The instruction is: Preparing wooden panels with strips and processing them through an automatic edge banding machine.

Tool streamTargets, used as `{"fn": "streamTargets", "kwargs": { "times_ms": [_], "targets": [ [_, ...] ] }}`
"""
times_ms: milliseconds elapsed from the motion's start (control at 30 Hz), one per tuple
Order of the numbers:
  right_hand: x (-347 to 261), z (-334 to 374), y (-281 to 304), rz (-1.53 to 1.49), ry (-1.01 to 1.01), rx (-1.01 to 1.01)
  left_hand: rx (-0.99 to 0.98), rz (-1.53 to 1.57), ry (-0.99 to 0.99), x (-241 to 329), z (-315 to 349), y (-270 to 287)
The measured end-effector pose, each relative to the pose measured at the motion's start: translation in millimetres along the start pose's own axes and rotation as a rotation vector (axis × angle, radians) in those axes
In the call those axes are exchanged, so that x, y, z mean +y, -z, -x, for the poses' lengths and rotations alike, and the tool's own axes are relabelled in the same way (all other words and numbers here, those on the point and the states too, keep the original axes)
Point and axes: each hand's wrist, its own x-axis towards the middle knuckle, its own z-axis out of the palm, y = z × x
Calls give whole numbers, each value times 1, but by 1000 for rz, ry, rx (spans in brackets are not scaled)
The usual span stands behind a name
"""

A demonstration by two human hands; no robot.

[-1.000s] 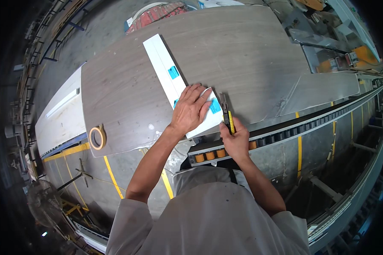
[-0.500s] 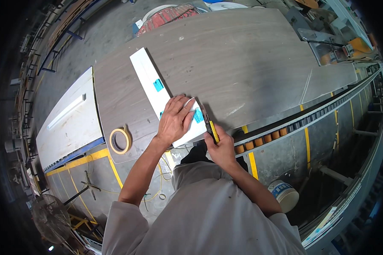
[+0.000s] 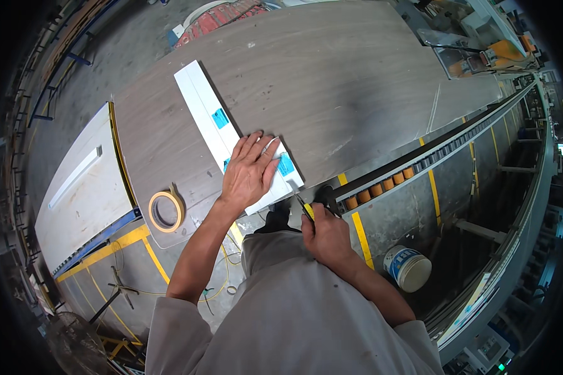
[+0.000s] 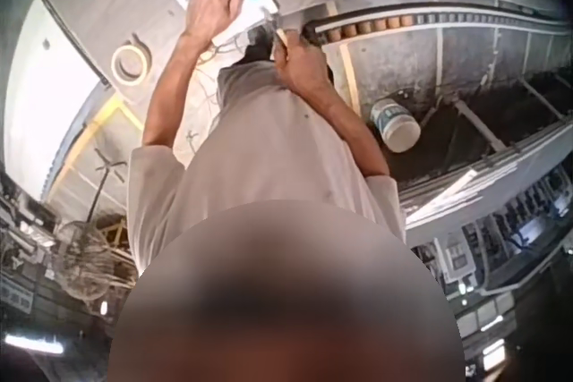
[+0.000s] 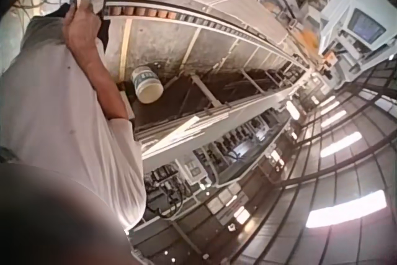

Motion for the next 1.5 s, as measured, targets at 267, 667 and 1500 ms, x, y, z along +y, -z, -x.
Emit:
{"fn": "streamTargets", "kwargs": {
  "times_ms": [267,667,1500],
  "targets": [
    [-9,3,-1,95,-27,-33,-5,-13,-11,1,-3,2],
    [-20,-2,-2,187,-119,-115,15,-27,-6,2,-2,1],
    [-24,-12,0,305,-119,-218,-16,-26,-16,3,-7,3]
  ]
}}
